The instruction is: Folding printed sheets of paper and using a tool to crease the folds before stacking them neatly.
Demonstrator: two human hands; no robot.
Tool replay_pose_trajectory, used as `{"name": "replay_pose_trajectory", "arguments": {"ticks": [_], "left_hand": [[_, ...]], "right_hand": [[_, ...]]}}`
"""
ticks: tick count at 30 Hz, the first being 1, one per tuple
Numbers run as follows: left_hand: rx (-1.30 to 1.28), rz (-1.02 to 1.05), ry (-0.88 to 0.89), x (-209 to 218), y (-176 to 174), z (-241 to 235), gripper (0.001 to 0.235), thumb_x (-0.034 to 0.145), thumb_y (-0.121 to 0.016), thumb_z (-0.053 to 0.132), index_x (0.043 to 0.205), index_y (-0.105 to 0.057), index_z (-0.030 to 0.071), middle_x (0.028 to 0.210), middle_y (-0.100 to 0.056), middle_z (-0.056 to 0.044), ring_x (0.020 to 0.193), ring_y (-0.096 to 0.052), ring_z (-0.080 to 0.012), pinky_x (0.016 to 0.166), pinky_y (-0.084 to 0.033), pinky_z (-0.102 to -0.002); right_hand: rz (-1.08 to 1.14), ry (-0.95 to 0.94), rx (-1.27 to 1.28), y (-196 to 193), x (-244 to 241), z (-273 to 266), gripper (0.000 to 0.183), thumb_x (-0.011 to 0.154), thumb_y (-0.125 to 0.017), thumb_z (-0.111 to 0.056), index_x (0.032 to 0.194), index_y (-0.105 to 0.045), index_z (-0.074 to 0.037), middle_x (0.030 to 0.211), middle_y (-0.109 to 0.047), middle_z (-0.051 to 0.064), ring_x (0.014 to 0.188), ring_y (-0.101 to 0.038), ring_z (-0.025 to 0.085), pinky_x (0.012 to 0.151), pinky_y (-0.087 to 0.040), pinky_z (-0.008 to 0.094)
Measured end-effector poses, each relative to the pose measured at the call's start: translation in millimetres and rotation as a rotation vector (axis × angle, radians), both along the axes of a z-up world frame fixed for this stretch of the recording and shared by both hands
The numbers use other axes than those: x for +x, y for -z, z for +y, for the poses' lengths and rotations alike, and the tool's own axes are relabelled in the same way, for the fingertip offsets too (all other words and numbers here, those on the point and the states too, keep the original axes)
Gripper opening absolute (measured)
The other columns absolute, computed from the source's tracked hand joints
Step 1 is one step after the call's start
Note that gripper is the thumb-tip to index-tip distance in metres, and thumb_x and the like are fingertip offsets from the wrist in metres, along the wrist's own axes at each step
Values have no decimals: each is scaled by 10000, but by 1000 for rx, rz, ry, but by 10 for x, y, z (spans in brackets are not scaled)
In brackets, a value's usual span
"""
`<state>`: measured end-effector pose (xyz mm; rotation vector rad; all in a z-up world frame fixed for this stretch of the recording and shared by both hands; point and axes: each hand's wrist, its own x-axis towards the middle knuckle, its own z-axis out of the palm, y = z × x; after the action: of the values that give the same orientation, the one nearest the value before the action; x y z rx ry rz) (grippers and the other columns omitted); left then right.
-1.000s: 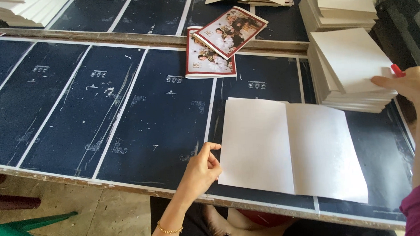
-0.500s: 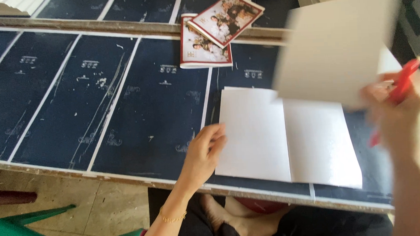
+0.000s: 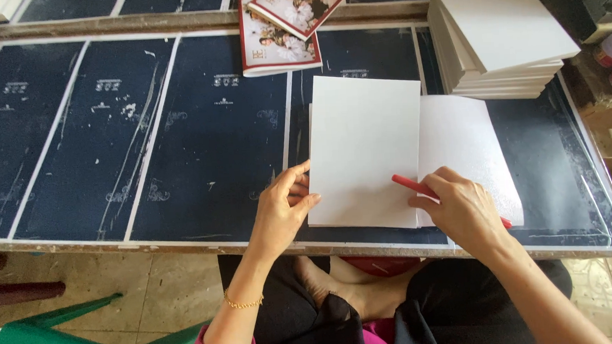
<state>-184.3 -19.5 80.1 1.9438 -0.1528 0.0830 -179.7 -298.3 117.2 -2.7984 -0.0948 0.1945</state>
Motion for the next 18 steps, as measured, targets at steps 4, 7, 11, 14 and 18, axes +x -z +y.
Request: {"name": "replay_pose_trajectory", "arguments": {"ticks": [4, 7, 11, 14, 18], "left_hand": [[11, -23, -11, 56, 111, 65, 500, 817, -756, 3, 1301, -630, 15, 1058, -673, -194, 955, -701, -308, 781, -616, -359], [96, -41, -7, 91, 195, 106, 491, 802, -779, 50, 1278, -660, 60, 1125, -667, -146, 1060, -674, -323, 861, -590, -367], [206, -120, 0, 153, 417, 141, 490, 775, -804, 70, 1249, -680, 93, 1221, -619, -130, 1149, -617, -352, 945, -543, -421], [233, -128, 9, 165, 504, 153, 489, 781, -797, 78, 1250, -660, 83, 1318, -565, -132, 1246, -541, -337, 1045, -455, -445], [240, -114, 81, 176, 502, 148, 601, 833, -753, 49, 1390, -526, 54, 1540, -405, -121, 1434, -370, -294, 1187, -247, -524]], "right_hand": [[19, 22, -43, 129, 67, -52, 260, 895, -718, -372, 983, -762, -132, 947, -732, 53, 844, -751, 260, 770, -588, 371], [46, 1, -74, 113, 76, -38, 284, 903, -710, -382, 1032, -757, -134, 1000, -731, 83, 889, -751, 298, 799, -590, 378], [73, 2, -158, 116, 80, -22, 343, 897, -679, -462, 1053, -743, -163, 1023, -722, 49, 913, -745, 290, 827, -586, 397], [91, -3, -174, 243, 123, -65, 357, 890, -655, -479, 1016, -699, -148, 1040, -689, 46, 881, -705, 347, 786, -541, 450], [131, 26, -158, 201, 131, -22, 348, 885, -644, -435, 1112, -640, -171, 1112, -683, 34, 919, -683, 366, 788, -510, 478]]}}
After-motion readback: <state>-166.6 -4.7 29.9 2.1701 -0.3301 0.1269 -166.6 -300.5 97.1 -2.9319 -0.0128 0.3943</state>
